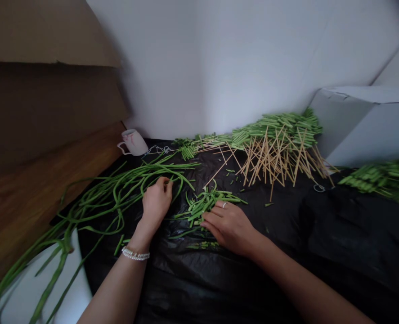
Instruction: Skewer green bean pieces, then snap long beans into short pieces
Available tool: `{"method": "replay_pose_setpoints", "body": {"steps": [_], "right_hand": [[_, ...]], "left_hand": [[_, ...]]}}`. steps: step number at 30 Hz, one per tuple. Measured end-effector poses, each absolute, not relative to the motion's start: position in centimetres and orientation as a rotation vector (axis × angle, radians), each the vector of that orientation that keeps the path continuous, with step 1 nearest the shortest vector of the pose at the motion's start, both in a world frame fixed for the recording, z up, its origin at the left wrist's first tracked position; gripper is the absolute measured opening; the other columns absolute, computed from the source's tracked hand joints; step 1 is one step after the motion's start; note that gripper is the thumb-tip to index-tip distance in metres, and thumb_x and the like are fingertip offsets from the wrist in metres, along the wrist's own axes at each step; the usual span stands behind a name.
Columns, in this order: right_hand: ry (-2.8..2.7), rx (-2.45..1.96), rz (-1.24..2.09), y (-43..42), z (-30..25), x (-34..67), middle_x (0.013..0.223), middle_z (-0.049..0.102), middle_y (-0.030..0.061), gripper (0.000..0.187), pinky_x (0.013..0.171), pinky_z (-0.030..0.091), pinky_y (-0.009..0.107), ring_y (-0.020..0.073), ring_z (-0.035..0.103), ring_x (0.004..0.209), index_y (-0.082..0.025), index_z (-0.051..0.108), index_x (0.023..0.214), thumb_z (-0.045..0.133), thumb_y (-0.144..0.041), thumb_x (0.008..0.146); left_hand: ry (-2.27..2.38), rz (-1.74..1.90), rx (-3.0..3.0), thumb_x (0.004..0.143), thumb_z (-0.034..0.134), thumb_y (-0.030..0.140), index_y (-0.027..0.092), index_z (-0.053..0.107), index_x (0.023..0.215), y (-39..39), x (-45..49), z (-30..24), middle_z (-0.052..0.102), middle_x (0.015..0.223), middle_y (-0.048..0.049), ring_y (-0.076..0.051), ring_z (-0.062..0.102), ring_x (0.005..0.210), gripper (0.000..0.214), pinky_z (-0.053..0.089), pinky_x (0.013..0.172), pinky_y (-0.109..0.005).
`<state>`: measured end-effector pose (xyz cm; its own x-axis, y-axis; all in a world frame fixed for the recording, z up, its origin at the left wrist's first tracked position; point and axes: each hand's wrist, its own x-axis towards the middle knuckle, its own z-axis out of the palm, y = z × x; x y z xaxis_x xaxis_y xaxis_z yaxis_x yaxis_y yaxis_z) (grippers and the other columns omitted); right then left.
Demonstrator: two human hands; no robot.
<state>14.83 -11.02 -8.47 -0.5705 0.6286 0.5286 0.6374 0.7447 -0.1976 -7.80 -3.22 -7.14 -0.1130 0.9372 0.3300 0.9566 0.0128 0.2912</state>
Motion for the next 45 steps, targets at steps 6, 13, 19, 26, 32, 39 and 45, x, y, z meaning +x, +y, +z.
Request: {"method": "replay_pose_setpoints", "body": {"steps": [6, 13, 19, 26, 32, 39, 45], "right_hand": [[-2.346, -0.958, -0.007, -11.0, -8.5, 14.8, 0.072, 0.066, 0.0052, 0.027, 0.075, 0.045, 0.033, 0.021, 0.057, 0.076, -0.017, 0.07, 0.088, 0.049, -0.031, 0.097], [-2.001, -1.049, 0.04, -10.9, -8.3, 15.1, 0.098, 0.069, 0.0104, 0.029, 0.077, 0.051, 0.032, 0.0204, 0.064, 0.085, -0.012, 0.057, 0.121, 0.048, -0.025, 0.097], [-1.85, -1.235, 0.008, -10.4, -8.1, 16.1, 0.095, 0.066, 0.0085, 0.03, 0.074, 0.051, 0.031, 0.0198, 0.064, 0.084, -0.018, 0.056, 0.123, 0.044, -0.023, 0.097], [-1.589, -1.281, 0.304, -9.6, -7.0, 17.2, 0.077, 0.064, 0.0048, 0.022, 0.064, 0.048, 0.029, 0.0168, 0.061, 0.069, -0.019, 0.064, 0.088, 0.048, -0.033, 0.095], [-0.896, -1.042, 1.089, -8.3, -6.6, 17.9, 0.059, 0.061, -0.0026, 0.027, 0.038, 0.035, 0.02, 0.0095, 0.049, 0.041, -0.021, 0.056, 0.081, 0.059, -0.048, 0.083], [-0.717, -0.865, 1.345, -8.2, -6.2, 17.8, 0.055, 0.06, -0.0037, 0.033, 0.036, 0.031, 0.018, 0.0066, 0.045, 0.039, -0.02, 0.058, 0.075, 0.075, -0.047, 0.069], [-0.975, -0.91, 1.392, -9.1, -6.1, 16.8, 0.061, 0.06, -0.0035, 0.028, 0.041, 0.034, 0.019, 0.0056, 0.046, 0.044, -0.018, 0.069, 0.082, 0.073, -0.045, 0.075]], "left_hand": [[-1.662, -1.283, -2.105, 0.093, 0.051, 0.029, 0.015, 0.057, 0.123, -3.7, -6.7, -6.8, 0.069, 0.112, -0.0117, -0.024, 0.066, 0.099, 0.034, 0.05, 0.092, -0.038], [-1.113, -1.373, -2.393, 0.088, 0.056, 0.013, 0.019, 0.058, 0.124, -6.8, -4.3, -6.0, 0.07, 0.111, -0.0073, -0.019, 0.065, 0.099, 0.036, 0.051, 0.092, -0.033], [-0.767, -1.345, -2.69, 0.085, 0.057, 0.006, 0.019, 0.054, 0.131, -8.6, -2.4, -6.7, 0.07, 0.115, -0.0086, -0.02, 0.063, 0.109, 0.048, 0.051, 0.095, -0.035], [-0.85, -1.378, -2.624, 0.085, 0.058, 0.007, 0.019, 0.046, 0.139, -8.2, -2.4, -6.4, 0.062, 0.129, -0.0124, -0.023, 0.057, 0.118, 0.056, 0.047, 0.1, -0.041], [-1.062, -1.42, -2.603, 0.091, 0.053, 0.009, 0.019, 0.062, 0.117, -8.1, -2.3, -6.5, 0.067, 0.121, -0.0088, -0.019, 0.06, 0.111, 0.029, 0.047, 0.097, -0.039], [-1.206, -1.361, -2.439, 0.09, 0.06, 0.018, 0.022, 0.07, 0.106, -7.4, -2.4, -6.8, 0.07, 0.107, -0.0062, -0.02, 0.061, 0.098, 0.019, 0.048, 0.091, -0.04], [-1.093, -1.374, -2.626, 0.092, 0.058, 0.027, 0.021, 0.067, 0.114, -7.9, -2.1, -7.1, 0.07, 0.099, -0.0072, -0.019, 0.065, 0.093, 0.024, 0.053, 0.083, -0.035]]}}
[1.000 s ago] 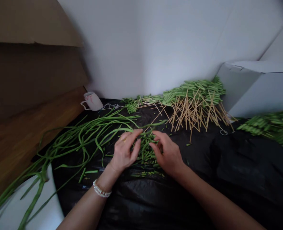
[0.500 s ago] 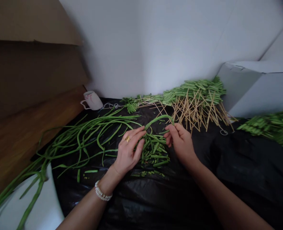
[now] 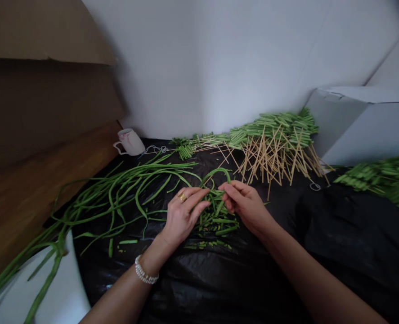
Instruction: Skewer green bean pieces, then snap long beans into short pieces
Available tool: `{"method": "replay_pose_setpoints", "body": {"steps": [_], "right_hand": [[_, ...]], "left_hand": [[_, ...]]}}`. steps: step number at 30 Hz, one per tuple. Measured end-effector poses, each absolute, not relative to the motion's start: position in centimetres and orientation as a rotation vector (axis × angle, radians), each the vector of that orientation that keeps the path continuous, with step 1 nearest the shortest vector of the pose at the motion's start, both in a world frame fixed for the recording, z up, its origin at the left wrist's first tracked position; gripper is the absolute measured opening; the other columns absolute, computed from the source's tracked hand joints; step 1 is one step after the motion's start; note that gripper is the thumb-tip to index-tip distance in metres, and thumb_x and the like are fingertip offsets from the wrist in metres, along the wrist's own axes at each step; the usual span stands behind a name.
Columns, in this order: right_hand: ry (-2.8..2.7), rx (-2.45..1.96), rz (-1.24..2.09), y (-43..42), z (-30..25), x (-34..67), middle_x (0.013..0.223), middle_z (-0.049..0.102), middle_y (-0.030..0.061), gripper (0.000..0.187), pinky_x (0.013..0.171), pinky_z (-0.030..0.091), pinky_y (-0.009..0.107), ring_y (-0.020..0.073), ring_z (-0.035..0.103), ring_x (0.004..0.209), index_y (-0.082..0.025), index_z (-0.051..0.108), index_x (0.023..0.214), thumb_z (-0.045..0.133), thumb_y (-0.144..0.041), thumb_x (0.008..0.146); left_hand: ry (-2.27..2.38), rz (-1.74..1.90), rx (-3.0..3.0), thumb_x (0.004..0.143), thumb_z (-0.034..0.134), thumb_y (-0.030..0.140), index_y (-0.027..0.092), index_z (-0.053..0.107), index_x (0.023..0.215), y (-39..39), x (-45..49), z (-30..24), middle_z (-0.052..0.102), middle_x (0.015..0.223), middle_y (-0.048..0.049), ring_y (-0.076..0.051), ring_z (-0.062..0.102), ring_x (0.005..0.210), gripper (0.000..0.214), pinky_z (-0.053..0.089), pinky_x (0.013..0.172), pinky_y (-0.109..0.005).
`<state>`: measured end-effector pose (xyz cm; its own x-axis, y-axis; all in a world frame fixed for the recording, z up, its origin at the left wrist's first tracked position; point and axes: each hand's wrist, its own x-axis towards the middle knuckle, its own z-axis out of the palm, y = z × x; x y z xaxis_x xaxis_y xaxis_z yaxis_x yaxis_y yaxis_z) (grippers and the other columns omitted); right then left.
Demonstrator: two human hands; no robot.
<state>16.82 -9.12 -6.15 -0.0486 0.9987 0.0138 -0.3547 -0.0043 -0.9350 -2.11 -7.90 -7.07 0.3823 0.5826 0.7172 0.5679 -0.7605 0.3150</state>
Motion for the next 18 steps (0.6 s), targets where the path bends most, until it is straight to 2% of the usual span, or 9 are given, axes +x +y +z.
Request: {"method": "replay_pose_setpoints", "body": {"steps": [3, 6, 9, 12, 16, 18], "right_hand": [[-1.077, -0.906, 1.424, -9.4, -6.5, 16.3, 0.061, 0.059, -0.0036, 0.027, 0.043, 0.034, 0.02, 0.0061, 0.047, 0.046, -0.018, 0.07, 0.08, 0.073, -0.044, 0.076], [-1.093, -0.928, 1.436, -9.4, -6.5, 16.4, 0.052, 0.052, -0.0057, 0.027, 0.044, 0.032, 0.02, 0.0062, 0.043, 0.046, -0.018, 0.068, 0.073, 0.074, -0.044, 0.075], [-0.998, -0.907, 1.439, -9.3, -6.1, 17.0, 0.047, 0.047, -0.0069, 0.028, 0.043, 0.028, 0.02, 0.0061, 0.038, 0.043, -0.018, 0.067, 0.072, 0.073, -0.046, 0.076], [-0.948, -0.879, 1.433, -9.1, -5.7, 17.5, 0.048, 0.048, -0.0059, 0.027, 0.043, 0.027, 0.02, 0.0065, 0.038, 0.044, -0.018, 0.068, 0.075, 0.072, -0.045, 0.077], [-0.916, -0.821, 1.323, -8.7, -5.0, 18.3, 0.072, 0.065, 0.0001, 0.021, 0.053, 0.043, 0.022, 0.0087, 0.054, 0.058, -0.02, 0.072, 0.081, 0.073, -0.04, 0.076], [-0.852, -0.788, 1.222, -8.3, -4.7, 19.2, 0.089, 0.069, 0.0023, 0.019, 0.063, 0.05, 0.024, 0.0116, 0.063, 0.072, -0.022, 0.072, 0.084, 0.073, -0.039, 0.077]], "left_hand": [[0.945, 1.281, 2.676, 0.091, 0.06, 0.022, 0.019, 0.068, 0.108, -8.0, -1.8, -7.3, 0.072, 0.094, -0.0059, -0.018, 0.065, 0.085, 0.019, 0.052, 0.08, -0.034], [0.947, 1.176, 2.701, 0.092, 0.058, 0.02, 0.018, 0.069, 0.096, -7.8, -1.6, -7.5, 0.072, 0.085, -0.0043, -0.016, 0.064, 0.078, 0.011, 0.052, 0.077, -0.032], [1.078, 1.086, 2.599, 0.094, 0.056, 0.024, 0.018, 0.069, 0.091, -7.7, -1.6, -7.6, 0.073, 0.085, -0.0043, -0.017, 0.066, 0.08, 0.015, 0.051, 0.077, -0.031], [1.311, 1.028, 2.37, 0.095, 0.053, 0.03, 0.019, 0.069, 0.096, -7.6, -1.9, -7.7, 0.074, 0.086, -0.0037, -0.017, 0.069, 0.077, 0.019, 0.051, 0.072, -0.029], [1.551, 1.032, 2.141, 0.093, 0.054, 0.033, 0.021, 0.061, 0.113, -7.2, -2.2, -7.7, 0.073, 0.076, -0.0007, -0.017, 0.066, 0.065, 0.024, 0.049, 0.062, -0.028], [1.565, 1.129, 2.083, 0.091, 0.057, 0.03, 0.02, 0.055, 0.119, -7.0, -2.3, -7.7, 0.073, 0.091, -0.0034, -0.017, 0.067, 0.073, 0.03, 0.051, 0.065, -0.029]]}}
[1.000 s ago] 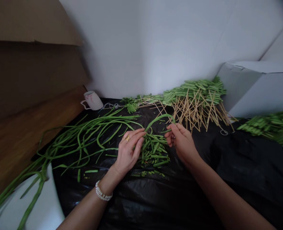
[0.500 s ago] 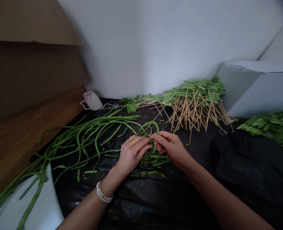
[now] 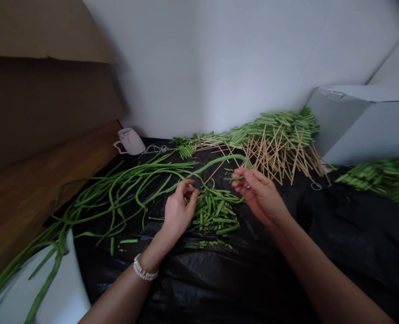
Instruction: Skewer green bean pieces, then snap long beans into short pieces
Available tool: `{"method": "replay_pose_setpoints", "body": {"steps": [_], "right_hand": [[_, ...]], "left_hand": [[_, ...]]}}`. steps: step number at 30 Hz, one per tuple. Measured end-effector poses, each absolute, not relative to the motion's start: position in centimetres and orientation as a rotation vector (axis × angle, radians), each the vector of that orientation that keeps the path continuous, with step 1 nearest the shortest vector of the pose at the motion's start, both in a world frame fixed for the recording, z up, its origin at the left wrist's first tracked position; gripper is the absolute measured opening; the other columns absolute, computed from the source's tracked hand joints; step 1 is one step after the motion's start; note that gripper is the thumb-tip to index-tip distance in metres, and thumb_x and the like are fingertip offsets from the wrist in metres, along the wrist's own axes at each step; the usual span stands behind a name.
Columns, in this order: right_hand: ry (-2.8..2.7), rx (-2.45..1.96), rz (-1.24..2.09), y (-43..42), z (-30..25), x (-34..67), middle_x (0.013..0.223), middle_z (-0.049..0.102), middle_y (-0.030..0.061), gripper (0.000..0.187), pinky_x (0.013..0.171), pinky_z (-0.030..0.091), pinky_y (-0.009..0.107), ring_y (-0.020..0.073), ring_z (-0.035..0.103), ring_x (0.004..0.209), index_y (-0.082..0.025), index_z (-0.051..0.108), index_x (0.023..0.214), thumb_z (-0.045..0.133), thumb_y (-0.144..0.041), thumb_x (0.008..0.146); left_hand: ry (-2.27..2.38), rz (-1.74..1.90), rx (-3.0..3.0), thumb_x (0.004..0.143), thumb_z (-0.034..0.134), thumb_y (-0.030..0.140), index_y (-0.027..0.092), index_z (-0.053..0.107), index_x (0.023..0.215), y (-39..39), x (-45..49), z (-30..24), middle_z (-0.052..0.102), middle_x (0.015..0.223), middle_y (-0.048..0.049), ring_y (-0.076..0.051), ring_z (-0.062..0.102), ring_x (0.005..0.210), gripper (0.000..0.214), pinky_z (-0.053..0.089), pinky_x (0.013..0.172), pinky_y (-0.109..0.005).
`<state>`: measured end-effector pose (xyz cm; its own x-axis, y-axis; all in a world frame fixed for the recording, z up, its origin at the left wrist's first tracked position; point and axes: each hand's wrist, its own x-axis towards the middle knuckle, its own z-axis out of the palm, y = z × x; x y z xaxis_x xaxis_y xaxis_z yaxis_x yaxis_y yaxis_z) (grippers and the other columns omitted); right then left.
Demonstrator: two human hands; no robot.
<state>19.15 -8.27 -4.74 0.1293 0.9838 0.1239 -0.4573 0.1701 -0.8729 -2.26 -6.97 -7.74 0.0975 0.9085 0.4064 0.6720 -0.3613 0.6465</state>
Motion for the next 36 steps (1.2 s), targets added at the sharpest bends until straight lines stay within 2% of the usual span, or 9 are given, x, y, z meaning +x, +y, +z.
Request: {"method": "replay_pose_setpoints", "body": {"steps": [4, 7, 11, 15, 19, 22, 27, 32, 36], "right_hand": [[-0.703, -0.75, 1.025, -7.2, -4.8, 21.4, 0.105, 0.069, 0.0015, 0.015, 0.081, 0.053, 0.026, 0.0148, 0.065, 0.103, -0.025, 0.068, 0.089, 0.068, -0.038, 0.083], [-0.624, -0.774, 1.113, -6.8, -5.6, 21.5, 0.097, 0.071, 0.0005, 0.015, 0.074, 0.055, 0.024, 0.0146, 0.068, 0.095, -0.024, 0.066, 0.085, 0.074, -0.035, 0.078], [-0.659, -0.827, 1.441, -7.7, -6.6, 18.9, 0.085, 0.073, 0.0018, 0.024, 0.054, 0.049, 0.02, 0.0106, 0.066, 0.065, -0.02, 0.064, 0.077, 0.08, -0.036, 0.071], [-0.765, -0.842, 1.565, -8.8, -6.8, 16.7, 0.081, 0.071, 0.0006, 0.026, 0.052, 0.043, 0.018, 0.0075, 0.06, 0.061, -0.017, 0.067, 0.077, 0.084, -0.034, 0.065], [-0.864, -0.897, 1.537, -9.1, -7.0, 16.3, 0.063, 0.061, -0.004, 0.026, 0.05, 0.038, 0.02, 0.0072, 0.05, 0.055, -0.018, 0.071, 0.075, 0.085, -0.035, 0.062], [-0.933, -0.909, 1.536, -9.1, -7.2, 16.3, 0.064, 0.062, -0.0034, 0.025, 0.05, 0.037, 0.021, 0.0073, 0.047, 0.054, -0.018, 0.073, 0.076, 0.085, -0.035, 0.061], [-0.746, -0.821, 1.578, -8.7, -6.8, 16.8, 0.078, 0.068, -0.0004, 0.023, 0.049, 0.038, 0.02, 0.0063, 0.049, 0.055, -0.018, 0.07, 0.075, 0.082, -0.035, 0.066], [-0.679, -0.83, 1.487, -8.4, -6.4, 17.4, 0.072, 0.068, -0.0012, 0.024, 0.049, 0.04, 0.019, 0.0061, 0.053, 0.054, -0.017, 0.067, 0.074, 0.084, -0.031, 0.064], [-0.782, -0.877, 1.409, -8.4, -6.4, 17.3, 0.076, 0.07, 0.0001, 0.025, 0.053, 0.044, 0.021, 0.008, 0.057, 0.058, -0.018, 0.065, 0.076, 0.083, -0.032, 0.066]], "left_hand": [[1.5, 1.358, 2.079, 0.087, 0.06, 0.025, 0.021, 0.041, 0.137, -6.5, -2.3, -8.0, 0.056, 0.134, -0.0139, -0.022, 0.063, 0.106, 0.054, 0.055, 0.08, -0.036], [1.449, 1.419, 2.132, 0.089, 0.059, 0.027, 0.022, 0.039, 0.141, -6.4, -2.4, -8.0, 0.048, 0.142, -0.0151, -0.024, 0.057, 0.115, 0.057, 0.055, 0.086, -0.039], [1.346, 1.304, 2.184, 0.095, 0.05, 0.03, 0.02, 0.065, 0.115, -6.8, -2.3, -7.7, 0.068, 0.114, -0.0092, -0.021, 0.064, 0.104, 0.027, 0.052, 0.09, -0.038], [1.191, 1.114, 2.174, 0.097, 0.049, 0.033, 0.02, 0.073, 0.098, -7.5, -1.7, -7.1, 0.075, 0.089, -0.0047, -0.019, 0.069, 0.082, 0.028, 0.054, 0.078, -0.031], [1.03, 1.067, 2.246, 0.094, 0.054, 0.031, 0.021, 0.075, 0.095, -8.0, -1.3, -6.9, 0.075, 0.088, -0.0049, -0.019, 0.07, 0.08, 0.023, 0.054, 0.074, -0.03], [0.967, 1.008, 2.288, 0.092, 0.057, 0.027, 0.02, 0.074, 0.09, -8.0, -1.2, -7.0, 0.074, 0.083, -0.0046, -0.018, 0.068, 0.076, 0.019, 0.053, 0.071, -0.029], [1.014, 0.979, 2.345, 0.091, 0.059, 0.024, 0.02, 0.071, 0.087, -8.0, -1.2, -6.9, 0.07, 0.078, -0.0023, -0.016, 0.065, 0.072, 0.013, 0.05, 0.068, -0.028], [1.106, 0.995, 2.467, 0.09, 0.06, 0.023, 0.018, 0.066, 0.084, -7.9, -1.4, -6.9, 0.063, 0.072, -0.001, -0.015, 0.059, 0.068, 0.01, 0.048, 0.067, -0.027], [1.138, 0.937, 2.483, 0.094, 0.054, 0.022, 0.017, 0.066, 0.097, -7.7, -1.6, -6.9, 0.064, 0.083, -0.0039, -0.016, 0.062, 0.077, 0.014, 0.05, 0.071, -0.028]]}}
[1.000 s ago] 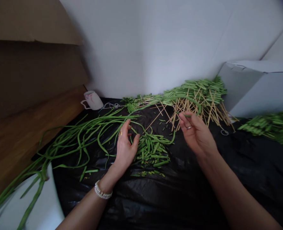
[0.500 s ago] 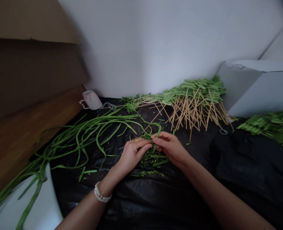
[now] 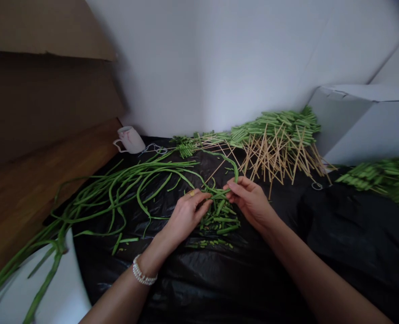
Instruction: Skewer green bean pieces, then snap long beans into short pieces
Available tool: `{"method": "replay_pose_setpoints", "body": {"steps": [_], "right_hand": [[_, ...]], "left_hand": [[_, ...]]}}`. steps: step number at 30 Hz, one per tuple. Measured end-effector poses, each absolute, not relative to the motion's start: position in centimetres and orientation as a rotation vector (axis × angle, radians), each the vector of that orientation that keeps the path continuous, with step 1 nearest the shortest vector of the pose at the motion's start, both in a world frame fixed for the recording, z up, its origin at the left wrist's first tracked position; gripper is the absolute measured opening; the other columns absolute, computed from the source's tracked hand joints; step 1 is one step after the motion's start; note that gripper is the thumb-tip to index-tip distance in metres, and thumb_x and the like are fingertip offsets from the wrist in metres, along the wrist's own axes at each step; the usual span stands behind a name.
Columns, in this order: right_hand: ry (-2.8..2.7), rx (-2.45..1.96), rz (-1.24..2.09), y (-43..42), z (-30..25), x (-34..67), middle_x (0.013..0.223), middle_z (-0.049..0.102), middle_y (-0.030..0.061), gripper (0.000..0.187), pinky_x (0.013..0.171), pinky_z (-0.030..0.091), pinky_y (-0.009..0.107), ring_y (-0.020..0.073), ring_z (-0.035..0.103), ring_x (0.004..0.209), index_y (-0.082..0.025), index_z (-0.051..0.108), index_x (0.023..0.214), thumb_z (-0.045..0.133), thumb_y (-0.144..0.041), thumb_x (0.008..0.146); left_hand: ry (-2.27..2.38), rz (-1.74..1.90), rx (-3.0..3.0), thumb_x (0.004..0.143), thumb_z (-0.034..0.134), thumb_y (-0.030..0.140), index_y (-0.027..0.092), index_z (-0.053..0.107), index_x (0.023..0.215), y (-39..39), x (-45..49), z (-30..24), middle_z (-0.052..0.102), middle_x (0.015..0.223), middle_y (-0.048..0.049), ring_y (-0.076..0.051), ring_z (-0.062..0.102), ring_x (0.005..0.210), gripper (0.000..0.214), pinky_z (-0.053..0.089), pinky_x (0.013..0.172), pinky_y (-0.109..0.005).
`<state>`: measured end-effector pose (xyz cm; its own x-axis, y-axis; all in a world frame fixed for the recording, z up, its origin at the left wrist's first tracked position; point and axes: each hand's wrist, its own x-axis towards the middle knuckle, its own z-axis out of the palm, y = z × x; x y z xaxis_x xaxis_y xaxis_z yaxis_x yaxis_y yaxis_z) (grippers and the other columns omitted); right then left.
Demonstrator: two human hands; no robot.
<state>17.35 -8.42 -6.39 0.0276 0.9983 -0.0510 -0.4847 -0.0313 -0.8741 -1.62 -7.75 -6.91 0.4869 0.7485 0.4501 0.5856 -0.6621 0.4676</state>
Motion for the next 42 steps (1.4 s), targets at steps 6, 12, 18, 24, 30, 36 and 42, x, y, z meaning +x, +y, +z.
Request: {"method": "replay_pose_setpoints", "body": {"steps": [6, 12, 18, 24, 30, 36, 42], "right_hand": [[-0.885, -0.89, 1.359, -8.5, -6.6, 17.3, 0.08, 0.07, 0.0015, 0.022, 0.058, 0.046, 0.025, 0.0109, 0.061, 0.064, -0.019, 0.066, 0.079, 0.08, -0.032, 0.068], [-0.981, -0.885, 1.355, -8.6, -7.0, 17.1, 0.081, 0.071, 0.0014, 0.018, 0.06, 0.046, 0.025, 0.0114, 0.062, 0.067, -0.02, 0.069, 0.079, 0.08, -0.031, 0.069], [-1.097, -0.876, 1.408, -9.1, -7.0, 16.3, 0.089, 0.074, 0.0028, 0.015, 0.067, 0.05, 0.029, 0.0158, 0.068, 0.075, -0.021, 0.072, 0.079, 0.079, -0.029, 0.069], [-1.127, -0.884, 1.38, -9.1, -6.7, 15.8, 0.083, 0.073, 0.0014, 0.014, 0.071, 0.054, 0.031, 0.0144, 0.069, 0.07, -0.021, 0.072, 0.076, 0.081, -0.027, 0.067], [-1.221, -0.881, 1.263, -9.0, -6.8, 15.5, 0.077, 0.072, 0.0013, 0.012, 0.07, 0.056, 0.033, 0.0157, 0.068, 0.07, -0.021, 0.071, 0.075, 0.078, -0.028, 0.069], [-1.283, -0.873, 1.095, -9.1, -6.4, 15.7, 0.078, 0.071, 0.0012, 0.005, 0.069, 0.054, 0.031, 0.0146, 0.066, 0.07, -0.021, 0.07, 0.074, 0.074, -0.02, 0.072], [-1.352, -0.913, 0.958, -9.2, -6.1, 15.7, 0.079, 0.071, 0.0012, 0.006, 0.069, 0.053, 0.031, 0.0153, 0.066, 0.073, -0.021, 0.07, 0.074, 0.071, -0.015, 0.074]], "left_hand": [[1.244, 0.84, 2.633, 0.096, 0.042, 0.018, 0.017, 0.061, 0.092, -7.6, -1.7, -6.7, 0.061, 0.085, -0.0054, -0.019, 0.058, 0.082, 0.02, 0.048, 0.08, -0.033], [1.474, 0.789, 2.674, 0.089, 0.044, 0.015, 0.018, 0.057, 0.078, -7.4, -1.9, -6.7, 0.058, 0.07, -0.0035, -0.02, 0.051, 0.075, 0.018, 0.042, 0.076, -0.034], [1.355, 1.097, 1.759, 0.081, 0.042, 0.019, 0.019, 0.045, 0.063, -7.0, -1.8, -6.7, 0.04, 0.058, 0.003, -0.013, 0.036, 0.056, 0.019, 0.031, 0.055, -0.026], [1.1, 1.274, 1.14, 0.073, 0.048, 0.022, 0.018, 0.042, 0.058, -6.8, -1.0, -6.6, 0.035, 0.054, 0.0051, -0.008, 0.027, 0.05, 0.017, 0.022, 0.048, -0.022], [0.945, 1.145, 0.78, 0.066, 0.053, 0.02, 0.018, 0.041, 0.053, -6.6, -1.3, -5.9, 0.027, 0.049, 0.0068, -0.007, 0.018, 0.046, 0.018, 0.016, 0.043, -0.021], [0.709, 1.142, 0.663, 0.063, 0.054, 0.015, 0.016, 0.043, 0.049, -6.5, -1.6, -5.4, 0.025, 0.047, 0.0062, -0.007, 0.016, 0.046, 0.018, 0.017, 0.042, -0.021], [0.76, 1.167, 0.704, 0.063, 0.053, 0.018, 0.017, 0.04, 0.049, -6.5, -1.5, -5.5, 0.022, 0.047, 0.0069, -0.007, 0.015, 0.045, 0.019, 0.016, 0.042, -0.021]]}}
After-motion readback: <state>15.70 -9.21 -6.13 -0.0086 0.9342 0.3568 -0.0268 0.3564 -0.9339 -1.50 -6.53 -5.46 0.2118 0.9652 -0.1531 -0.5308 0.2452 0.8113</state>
